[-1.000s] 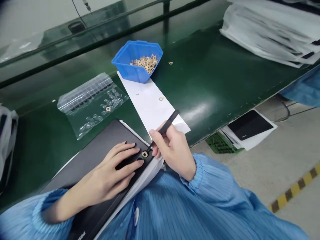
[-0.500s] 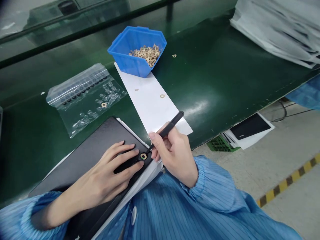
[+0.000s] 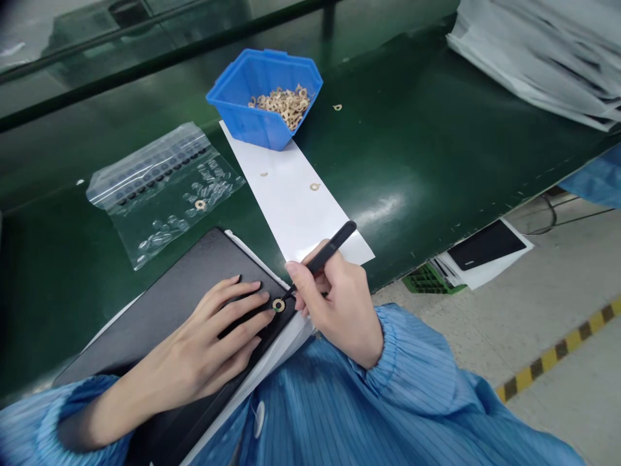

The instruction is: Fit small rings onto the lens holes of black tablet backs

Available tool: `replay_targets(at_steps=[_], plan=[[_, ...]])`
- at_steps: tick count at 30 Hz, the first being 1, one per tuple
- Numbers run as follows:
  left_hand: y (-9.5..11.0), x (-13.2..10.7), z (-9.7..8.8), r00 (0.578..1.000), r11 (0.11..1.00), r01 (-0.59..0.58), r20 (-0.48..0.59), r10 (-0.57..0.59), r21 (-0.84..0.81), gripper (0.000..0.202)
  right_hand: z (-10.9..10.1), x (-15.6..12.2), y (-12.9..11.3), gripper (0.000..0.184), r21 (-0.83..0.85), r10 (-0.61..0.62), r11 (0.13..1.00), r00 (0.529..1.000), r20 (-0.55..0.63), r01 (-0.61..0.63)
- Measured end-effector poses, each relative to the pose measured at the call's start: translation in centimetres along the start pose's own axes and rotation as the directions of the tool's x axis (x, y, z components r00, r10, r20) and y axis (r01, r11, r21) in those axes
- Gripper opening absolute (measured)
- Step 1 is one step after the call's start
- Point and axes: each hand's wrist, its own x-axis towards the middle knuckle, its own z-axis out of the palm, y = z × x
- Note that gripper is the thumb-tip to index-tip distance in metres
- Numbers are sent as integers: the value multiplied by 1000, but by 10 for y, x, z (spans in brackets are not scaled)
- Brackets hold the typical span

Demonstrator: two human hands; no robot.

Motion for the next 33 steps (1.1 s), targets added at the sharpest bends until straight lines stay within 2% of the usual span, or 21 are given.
replay_targets(at_steps=[4, 9, 20, 27, 33], plan=[[1, 3, 1, 1000, 999, 31, -3, -31, 30, 34, 1, -4, 1, 11, -54, -84, 995, 996, -25, 83], [6, 8, 0, 998, 996, 54, 18, -55, 71, 34, -1, -7, 5, 6, 52, -147, 987, 986, -79, 151], [12, 6, 3, 991, 991, 125, -60, -122, 44, 30, -3, -9, 10, 11, 36, -307, 951, 952, -2, 307], [11, 7, 1, 993, 992, 120, -25, -119, 44, 31, -1, -11, 14, 10, -30, -307, 951, 952, -13, 306], [6, 4, 2, 982, 992, 117, -145, -124, -54, 23, -3, -11, 15, 10, 42, -319, 947, 948, 12, 318]])
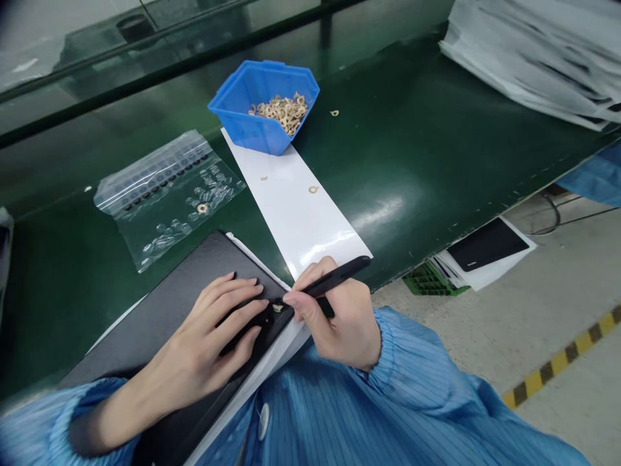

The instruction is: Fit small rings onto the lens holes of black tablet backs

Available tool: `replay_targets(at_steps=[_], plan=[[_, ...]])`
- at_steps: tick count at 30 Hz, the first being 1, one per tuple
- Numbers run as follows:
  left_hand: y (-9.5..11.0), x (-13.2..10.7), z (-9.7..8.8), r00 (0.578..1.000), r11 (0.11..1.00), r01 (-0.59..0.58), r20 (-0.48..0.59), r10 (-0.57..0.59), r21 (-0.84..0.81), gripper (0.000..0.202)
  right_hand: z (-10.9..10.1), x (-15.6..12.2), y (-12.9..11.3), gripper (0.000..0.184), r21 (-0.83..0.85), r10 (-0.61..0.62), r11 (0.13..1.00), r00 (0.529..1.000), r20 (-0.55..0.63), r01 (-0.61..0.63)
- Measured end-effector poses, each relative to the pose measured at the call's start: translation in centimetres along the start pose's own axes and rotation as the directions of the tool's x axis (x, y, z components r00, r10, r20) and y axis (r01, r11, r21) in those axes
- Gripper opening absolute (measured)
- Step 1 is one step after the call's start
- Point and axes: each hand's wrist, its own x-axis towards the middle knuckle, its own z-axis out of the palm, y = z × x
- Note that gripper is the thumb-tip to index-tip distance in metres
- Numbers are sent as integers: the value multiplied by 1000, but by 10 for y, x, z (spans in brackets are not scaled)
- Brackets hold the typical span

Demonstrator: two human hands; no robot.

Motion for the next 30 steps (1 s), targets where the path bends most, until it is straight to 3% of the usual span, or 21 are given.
replay_targets(at_steps=[6, 9, 13, 17, 19, 20, 21, 23, 26, 30], plan=[[-1, 1, 2, 1000, 1000, 3, -3, -3, 13, 24, -8, 3, -8, 8, 126, 20, 992, 998, 62, -28], [0, 0, 3, 1000, 1000, 3, -6, -3, 25, 24, -19, 20, -15, 8, 18, -68, 998, 997, 33, 67], [1, -1, 4, 1000, 999, 16, 0, -16, 39, 24, -39, 82, -27, 12, -402, -290, 876, 957, -2, 265], [2, -1, 6, 1000, 998, 25, 5, -26, 54, 25, -49, 171, -27, 36, -514, -405, 799, 911, -77, 311], [2, -2, 7, 999, 998, 33, 10, -33, 58, 25, -49, 211, -17, 47, -630, -452, 703, 891, -38, 329], [2, -2, 7, 999, 998, 36, 11, -36, 59, 25, -49, 228, -10, 43, -674, -433, 651, 900, 48, 349], [2, -2, 7, 999, 997, 39, 14, -40, 61, 25, -48, 242, -2, 27, -690, -410, 636, 909, 75, 345], [2, -3, 7, 998, 997, 44, 31, -46, 65, 25, -46, 261, 12, 7, -681, -330, 648, 931, 154, 342], [3, -3, 6, 997, 997, 44, 60, -48, 66, 24, -44, 270, 22, 11, -629, -257, 706, 946, 199, 325], [1, -1, 3, 998, 997, 39, 54, -42, 61, 23, -40, 271, 14, 10, -612, -218, 728, 950, 221, 309]])
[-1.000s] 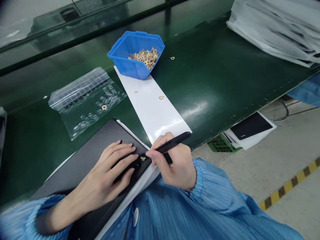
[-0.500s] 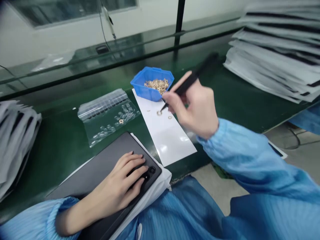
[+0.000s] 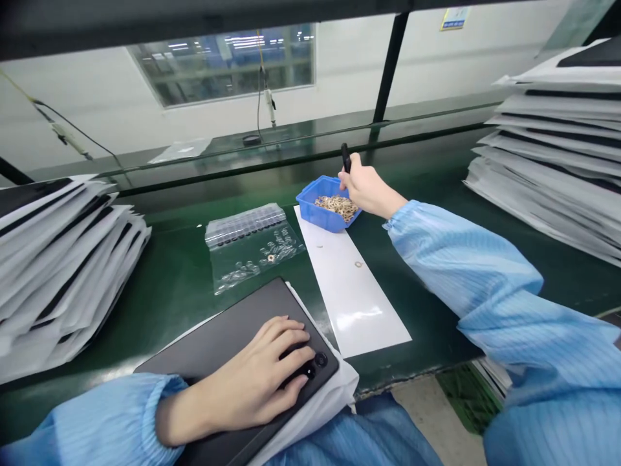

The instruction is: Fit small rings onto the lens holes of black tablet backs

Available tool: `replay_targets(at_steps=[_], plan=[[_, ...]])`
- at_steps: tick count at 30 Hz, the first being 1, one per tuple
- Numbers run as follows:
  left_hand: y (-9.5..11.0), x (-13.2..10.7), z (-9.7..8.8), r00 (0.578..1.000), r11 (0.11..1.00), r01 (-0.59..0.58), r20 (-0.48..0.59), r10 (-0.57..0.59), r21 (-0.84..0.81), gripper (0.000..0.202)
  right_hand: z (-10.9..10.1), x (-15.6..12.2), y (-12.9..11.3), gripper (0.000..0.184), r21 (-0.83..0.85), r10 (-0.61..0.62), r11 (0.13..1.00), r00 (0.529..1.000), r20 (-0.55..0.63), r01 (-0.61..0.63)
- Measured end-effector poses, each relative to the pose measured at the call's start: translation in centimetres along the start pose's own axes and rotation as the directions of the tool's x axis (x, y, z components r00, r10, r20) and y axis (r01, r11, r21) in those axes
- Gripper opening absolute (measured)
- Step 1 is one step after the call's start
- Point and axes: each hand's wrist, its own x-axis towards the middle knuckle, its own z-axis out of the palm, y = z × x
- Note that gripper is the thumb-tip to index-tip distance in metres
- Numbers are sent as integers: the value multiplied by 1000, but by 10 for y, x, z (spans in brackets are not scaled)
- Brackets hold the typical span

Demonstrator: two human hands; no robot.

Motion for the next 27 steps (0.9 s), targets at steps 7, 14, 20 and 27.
replay_targets(at_steps=[7, 14, 20, 27], plan=[[-34, 8, -10, 981, 981, 150, -138, -133, 120, 29, 12, 18, -4, 8, 83, 5, 997, 1000, 27, -8], [-60, 11, -16, 939, 935, 304, -221, -262, 183, 29, 14, 22, 0, 11, 34, -24, 999, 997, 67, 22], [-97, 9, -20, 835, 813, 537, -283, -472, 225, 49, 12, 26, -36, 16, -38, -133, 990, 990, 44, 135], [-107, 8, -18, 815, 769, 577, -255, -520, 275, 48, 89, 35, -107, 9, -45, -379, 911, 875, 301, 410]])
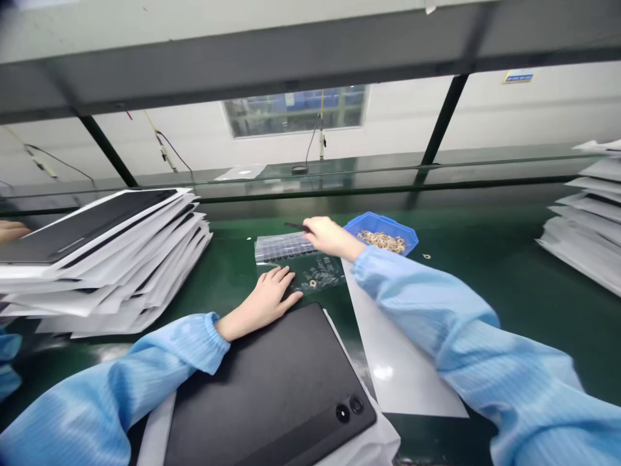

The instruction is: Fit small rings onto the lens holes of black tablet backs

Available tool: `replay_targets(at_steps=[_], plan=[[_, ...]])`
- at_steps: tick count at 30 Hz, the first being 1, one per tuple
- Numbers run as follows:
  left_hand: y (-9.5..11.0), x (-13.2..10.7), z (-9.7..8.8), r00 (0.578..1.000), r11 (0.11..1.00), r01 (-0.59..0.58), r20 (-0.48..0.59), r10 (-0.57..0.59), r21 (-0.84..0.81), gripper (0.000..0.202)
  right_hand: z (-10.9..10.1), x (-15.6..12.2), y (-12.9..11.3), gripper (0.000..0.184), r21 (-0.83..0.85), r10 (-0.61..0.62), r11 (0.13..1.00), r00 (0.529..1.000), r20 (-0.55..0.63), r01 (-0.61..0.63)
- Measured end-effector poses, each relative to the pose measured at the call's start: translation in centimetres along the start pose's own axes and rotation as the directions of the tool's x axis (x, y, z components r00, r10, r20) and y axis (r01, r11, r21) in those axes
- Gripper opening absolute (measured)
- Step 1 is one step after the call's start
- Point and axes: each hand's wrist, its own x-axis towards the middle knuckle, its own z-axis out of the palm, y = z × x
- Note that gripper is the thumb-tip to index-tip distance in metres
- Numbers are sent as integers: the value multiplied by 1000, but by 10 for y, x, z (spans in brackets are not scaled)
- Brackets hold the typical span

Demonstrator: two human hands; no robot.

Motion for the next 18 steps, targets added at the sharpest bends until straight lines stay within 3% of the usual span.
replay_targets(at_steps=[3, 6, 18], plan=[[4, -1, -2, 1000, 1000, -8, -12, 8, 8, 44, 34, 18, -20, 16, 16, -72, 997, 995, 71, 71], [5, -2, -2, 1000, 1000, -8, -21, 9, 4, 43, 54, 30, -29, 26, 33, -94, 995, 991, 92, 92], [5, -1, 3, 995, 994, 98, -32, -99, -49, 43, 82, 51, -47, 30, 119, -62, 992, 984, 166, 43]])
